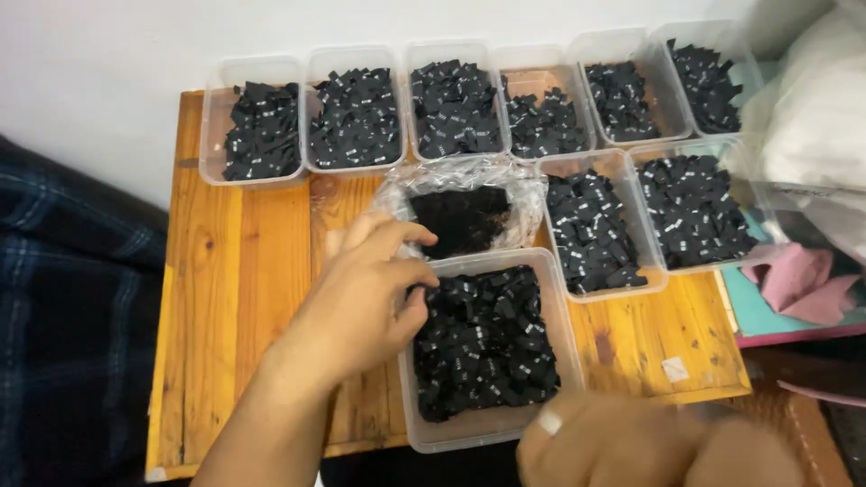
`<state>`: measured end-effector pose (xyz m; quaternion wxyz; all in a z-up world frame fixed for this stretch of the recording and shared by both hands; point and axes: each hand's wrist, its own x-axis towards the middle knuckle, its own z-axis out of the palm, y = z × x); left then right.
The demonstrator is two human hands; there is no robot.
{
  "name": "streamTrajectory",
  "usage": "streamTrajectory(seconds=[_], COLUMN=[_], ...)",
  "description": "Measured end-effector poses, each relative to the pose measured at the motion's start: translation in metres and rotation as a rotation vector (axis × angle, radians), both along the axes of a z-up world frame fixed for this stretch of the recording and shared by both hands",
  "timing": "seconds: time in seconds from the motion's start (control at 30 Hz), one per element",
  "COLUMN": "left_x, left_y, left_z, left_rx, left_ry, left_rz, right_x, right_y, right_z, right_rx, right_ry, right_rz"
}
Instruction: Sorting and trimming small black fabric labels into plastic containers
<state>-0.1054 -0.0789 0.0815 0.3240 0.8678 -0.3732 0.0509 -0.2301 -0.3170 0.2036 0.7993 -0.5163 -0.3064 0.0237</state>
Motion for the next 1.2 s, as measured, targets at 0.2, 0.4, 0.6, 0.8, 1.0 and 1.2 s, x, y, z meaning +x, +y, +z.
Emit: streamTrajectory(seconds=[0.2, 0.4, 0.6, 0.8, 1.0, 1.2], left_x=[-0.006, -0.014, -0.012, -0.017, -0.030, -0.029], left_y=[0.001, -0.026, -0.024, -0.015, -0.028, -0.042], left_z=[0.004, 0.017, 0.003, 0.034, 0.057, 0.048], left_rx=[0.283, 0.707, 0.572, 0.038, -0.461, -0.683], left_ry=[0.091, -0.046, -0.199, 0.172, 0.641, 0.740], left_rz=[0.052, 0.104, 0.104, -0.024, 0.135, 0.244], right_x=[0.048, 0.081, 0.085, 0.088, 0.071, 0.076], right_y=[-0.015, -0.016, -0.024, -0.032, -0.027, -0.007], right_z=[-0.083, -0.112, -0.129, -0.140, -0.139, -0.117], right_rx=[0.110, -0.028, 0.008, 0.003, -0.615, -0.741], right_ry=[-0.116, -0.195, -0.145, -0.092, -0.012, 0.117], right_rz=[-0.411, -0.745, -0.739, -0.607, -0.647, -0.607])
